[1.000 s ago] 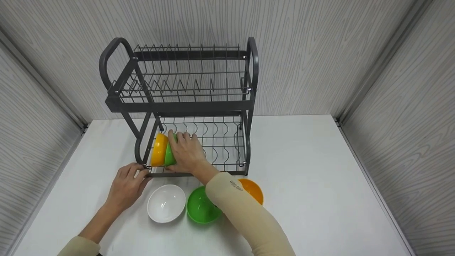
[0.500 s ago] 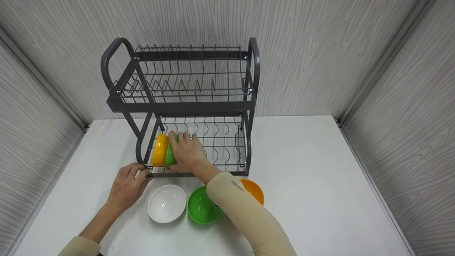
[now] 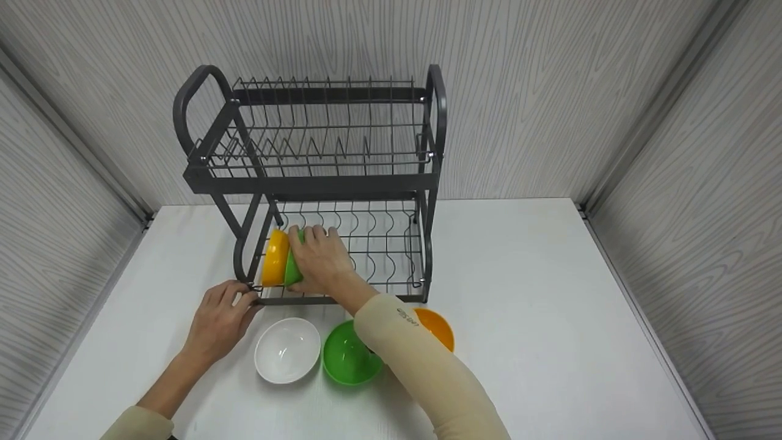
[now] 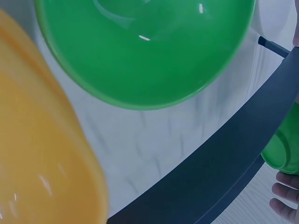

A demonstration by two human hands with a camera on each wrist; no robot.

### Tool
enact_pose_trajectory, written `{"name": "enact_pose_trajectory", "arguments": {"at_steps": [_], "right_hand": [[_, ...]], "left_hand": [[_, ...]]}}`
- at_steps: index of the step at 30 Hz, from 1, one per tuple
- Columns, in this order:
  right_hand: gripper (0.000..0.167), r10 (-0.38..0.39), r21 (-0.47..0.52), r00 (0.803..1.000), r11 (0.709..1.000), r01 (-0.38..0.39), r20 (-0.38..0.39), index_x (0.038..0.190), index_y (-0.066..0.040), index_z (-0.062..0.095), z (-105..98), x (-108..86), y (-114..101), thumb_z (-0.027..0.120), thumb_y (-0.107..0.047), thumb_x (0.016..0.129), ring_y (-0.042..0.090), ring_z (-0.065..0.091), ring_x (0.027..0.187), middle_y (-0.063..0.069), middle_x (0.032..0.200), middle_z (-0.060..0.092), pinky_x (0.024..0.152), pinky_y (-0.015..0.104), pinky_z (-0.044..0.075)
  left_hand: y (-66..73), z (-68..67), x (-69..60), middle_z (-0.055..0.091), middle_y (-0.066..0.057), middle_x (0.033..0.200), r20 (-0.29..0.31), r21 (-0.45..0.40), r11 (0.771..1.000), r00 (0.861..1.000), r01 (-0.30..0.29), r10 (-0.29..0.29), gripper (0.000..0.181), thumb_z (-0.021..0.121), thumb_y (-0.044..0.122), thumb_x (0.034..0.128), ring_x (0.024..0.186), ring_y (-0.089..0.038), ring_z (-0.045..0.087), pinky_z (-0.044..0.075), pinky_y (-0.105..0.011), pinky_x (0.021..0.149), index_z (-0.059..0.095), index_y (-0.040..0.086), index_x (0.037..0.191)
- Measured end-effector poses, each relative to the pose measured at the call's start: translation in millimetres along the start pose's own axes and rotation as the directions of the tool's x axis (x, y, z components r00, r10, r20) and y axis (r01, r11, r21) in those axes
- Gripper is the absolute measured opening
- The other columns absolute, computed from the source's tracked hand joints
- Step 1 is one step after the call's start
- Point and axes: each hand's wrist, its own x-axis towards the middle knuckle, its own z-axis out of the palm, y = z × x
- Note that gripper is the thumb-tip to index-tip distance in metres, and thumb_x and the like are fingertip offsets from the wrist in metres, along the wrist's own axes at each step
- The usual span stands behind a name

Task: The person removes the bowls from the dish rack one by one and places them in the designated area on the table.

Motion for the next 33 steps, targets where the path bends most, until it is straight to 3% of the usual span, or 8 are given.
{"name": "enact_pose_trajectory", "arguments": {"at_steps": [8,20,33], "right_hand": [[0.122,-0.01,-0.017,1.0,1.0,0.01,0.007,0.16,-0.01,0.029,-2.8,-0.7,1.2,0.065,-0.09,0.076,0.031,0.062,0.13,0.015,0.142,0.062,0.11,0.046,0.055],[0.118,-0.02,0.005,1.0,1.0,0.02,0.001,0.158,-0.011,0.031,-10.8,-3.8,4.1,0.074,-0.082,0.074,0.033,0.062,0.128,0.015,0.139,0.063,0.108,0.049,0.056],[0.117,-0.03,-0.049,0.999,0.998,0.03,-0.014,0.153,-0.009,0.036,-15.6,-12.5,13.4,0.074,-0.084,0.072,0.033,0.063,0.124,0.015,0.135,0.065,0.106,0.048,0.057]], "left_hand": [[0.7,-0.1,-0.8,0.064,-0.011,0.107,0.005,0.005,1.0,1.0,-0.002,0.002,0.026,0.082,0.023,0.0893,0.111,-0.031,0.062,0.058,-0.044,0.093,0.067,0.009,0.105],[0.1,-0.8,-0.7,0.061,-0.011,0.107,0.007,0.009,1.0,1.0,-0.002,0.002,0.027,0.082,0.023,0.0893,0.111,-0.03,0.059,0.056,-0.042,0.091,0.067,0.009,0.106],[0.4,-1.8,0.1,0.062,-0.011,0.106,0.003,0.016,1.0,1.0,-0.008,0.008,0.025,0.082,0.022,0.0893,0.11,-0.031,0.06,0.057,-0.043,0.09,0.067,0.009,0.104]]}}
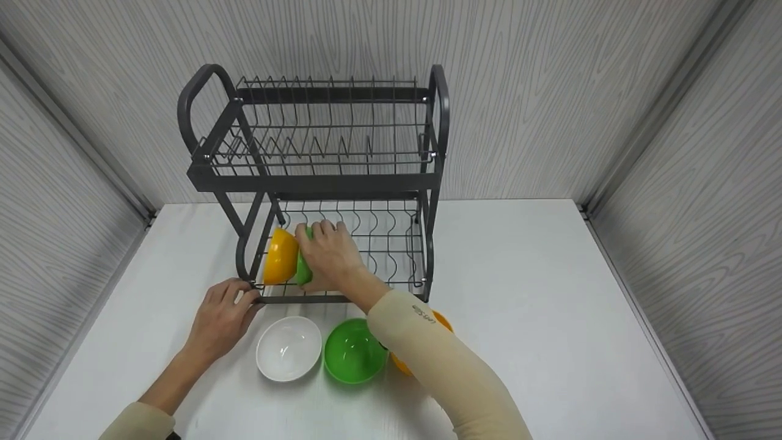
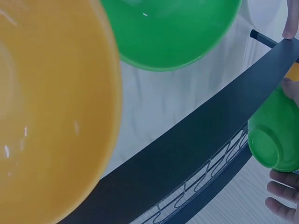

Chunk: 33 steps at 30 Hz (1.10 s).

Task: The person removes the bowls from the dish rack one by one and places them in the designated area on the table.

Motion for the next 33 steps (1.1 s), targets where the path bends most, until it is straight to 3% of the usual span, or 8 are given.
{"name": "enact_pose_trajectory", "arguments": {"at_steps": [7,12,19,24,33], "right_hand": [[0.117,-0.007,0.006,1.0,1.0,0.007,-0.007,0.154,-0.009,0.034,-1.7,-6.8,6.1,0.072,-0.085,0.072,0.033,0.063,0.122,0.015,0.133,0.065,0.105,0.049,0.057],[0.113,0.004,0.019,0.998,1.0,-0.003,-0.057,0.151,-0.008,0.036,-2.2,-11.0,12.3,0.072,-0.082,0.073,0.032,0.065,0.115,0.015,0.126,0.066,0.099,0.047,0.06],[0.115,0.013,0.039,0.999,0.999,-0.011,-0.05,0.148,-0.007,0.037,1.2,-19.2,16.4,0.073,-0.085,0.07,0.032,0.066,0.113,0.016,0.125,0.067,0.095,0.045,0.06],[0.117,-0.001,0.034,0.997,0.999,0.004,-0.074,0.146,-0.006,0.038,3.8,-26.9,15.8,0.07,-0.088,0.07,0.032,0.066,0.112,0.015,0.123,0.069,0.093,0.044,0.061],[0.121,0.003,0.078,1.0,0.997,-0.002,-0.018,0.15,-0.005,0.035,-3.4,-34.0,15.8,0.074,-0.086,0.068,0.034,0.064,0.119,0.017,0.129,0.067,0.101,0.048,0.058]], "left_hand": [[-1.2,1.4,0.5,0.062,-0.012,0.105,-0.021,-0.004,1.0,1.0,-0.008,0.008,0.026,0.083,0.021,0.0875,0.109,-0.031,0.06,0.057,-0.042,0.088,0.067,0.007,0.103],[-0.3,0.5,1.1,0.062,-0.011,0.105,-0.005,-0.006,1.0,1.0,0.005,-0.005,0.026,0.083,0.022,0.0882,0.11,-0.031,0.06,0.057,-0.043,0.09,0.068,0.008,0.104],[1.7,-1.4,2.1,0.062,-0.01,0.106,0.029,-0.03,0.999,0.999,0.04,-0.039,0.027,0.084,0.023,0.0884,0.11,-0.028,0.06,0.058,-0.042,0.093,0.068,0.009,0.104],[1.9,-0.4,1.7,0.062,-0.01,0.105,0.019,-0.024,0.999,0.999,0.031,-0.031,0.026,0.084,0.023,0.0878,0.11,-0.029,0.06,0.058,-0.042,0.092,0.069,0.009,0.104],[1.5,0.0,1.5,0.062,-0.011,0.106,0.01,-0.017,1.0,1.0,0.019,-0.019,0.027,0.084,0.023,0.0875,0.109,-0.03,0.059,0.058,-0.043,0.091,0.069,0.008,0.104]]}}
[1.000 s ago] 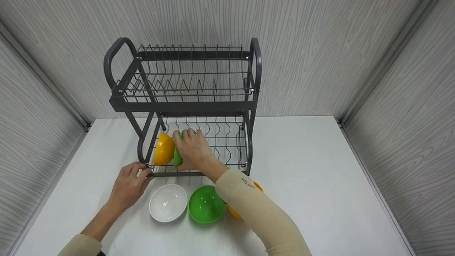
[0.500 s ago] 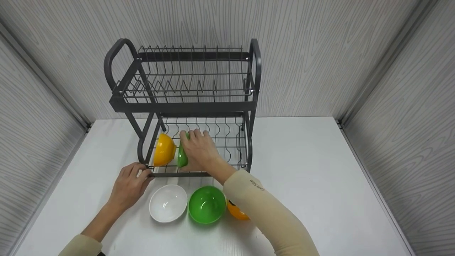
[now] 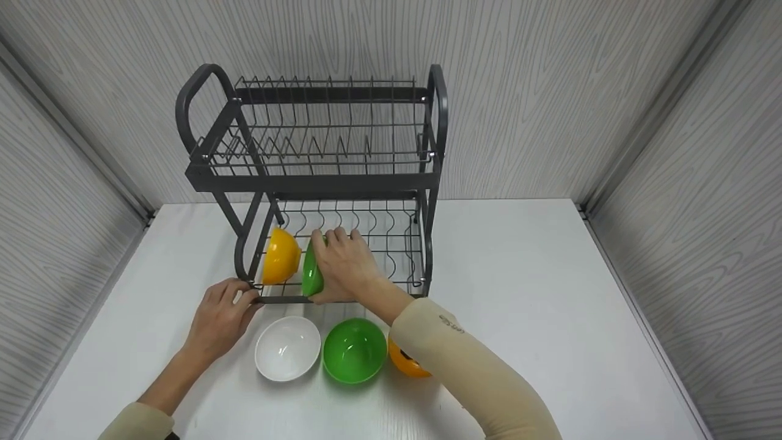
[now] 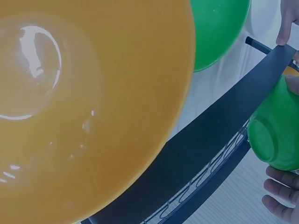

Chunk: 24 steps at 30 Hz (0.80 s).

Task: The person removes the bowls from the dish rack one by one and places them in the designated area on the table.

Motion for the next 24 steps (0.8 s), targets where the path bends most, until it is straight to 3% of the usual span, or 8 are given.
{"name": "enact_pose_trajectory", "arguments": {"at_steps": [11,24], "right_hand": [[0.119,0.046,0.162,0.999,0.986,-0.048,0.013,0.147,-0.007,0.034,-14.1,-9.2,0.9,0.081,-0.081,0.066,0.037,0.064,0.122,0.019,0.13,0.066,0.105,0.053,0.056],[0.123,0.025,0.212,0.999,0.977,-0.018,-0.028,0.15,-0.006,0.033,-19.4,-28.6,-1.1,0.081,-0.081,0.064,0.038,0.063,0.125,0.019,0.134,0.065,0.106,0.054,0.056]], "left_hand": [[-0.4,0.4,0.2,0.063,-0.011,0.106,0.012,0.0,1.0,1.0,-0.001,0.001,0.025,0.083,0.023,0.0887,0.109,-0.03,0.06,0.058,-0.043,0.092,0.069,0.009,0.105],[0.3,-1.1,0.2,0.063,-0.011,0.105,0.012,0.005,1.0,1.0,-0.003,0.003,0.024,0.083,0.021,0.0892,0.109,-0.03,0.06,0.058,-0.043,0.091,0.069,0.008,0.104]]}}
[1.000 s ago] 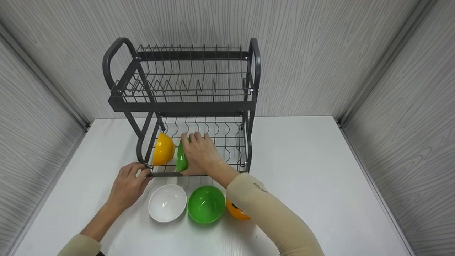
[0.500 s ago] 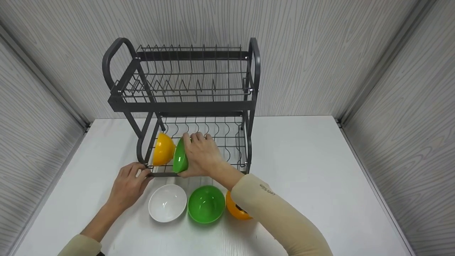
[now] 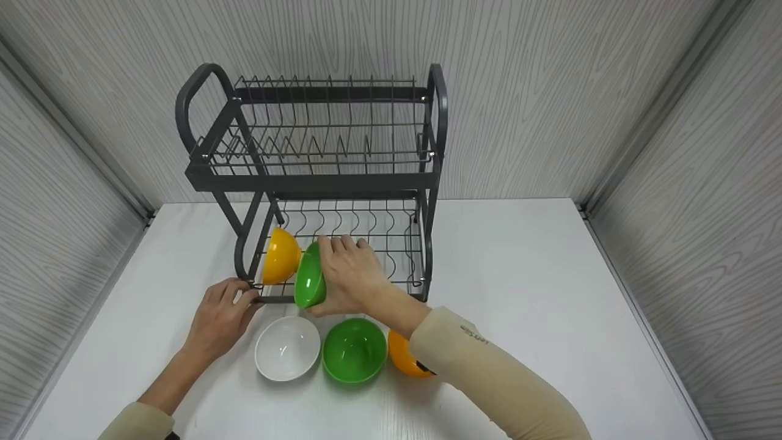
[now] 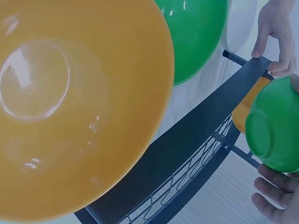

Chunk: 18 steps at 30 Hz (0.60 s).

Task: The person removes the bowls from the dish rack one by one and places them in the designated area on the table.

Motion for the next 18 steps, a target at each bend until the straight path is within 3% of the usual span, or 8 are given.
{"name": "enact_pose_trajectory", "arguments": {"at_steps": [11,18], "right_hand": [[0.122,-0.015,0.051,1.0,0.999,0.016,-0.012,0.148,-0.006,0.034,1.2,-13.0,1.5,0.08,-0.082,0.065,0.035,0.066,0.116,0.016,0.129,0.066,0.102,0.054,0.058],[0.123,-0.003,0.09,1.0,0.996,0.003,-0.003,0.15,-0.007,0.035,2.3,-24.6,2.5,0.079,-0.083,0.064,0.037,0.065,0.121,0.017,0.131,0.066,0.106,0.058,0.055]], "left_hand": [[-0.4,0.9,-1.0,0.062,-0.011,0.106,0.001,-0.003,1.0,1.0,0.003,-0.003,0.026,0.083,0.022,0.0888,0.109,-0.029,0.059,0.058,-0.042,0.091,0.07,0.008,0.105],[-0.5,0.5,-1.3,0.061,-0.01,0.108,0.011,0.002,1.0,1.0,0.007,-0.007,0.027,0.083,0.024,0.0891,0.111,-0.028,0.059,0.057,-0.042,0.093,0.068,0.009,0.106]]}}
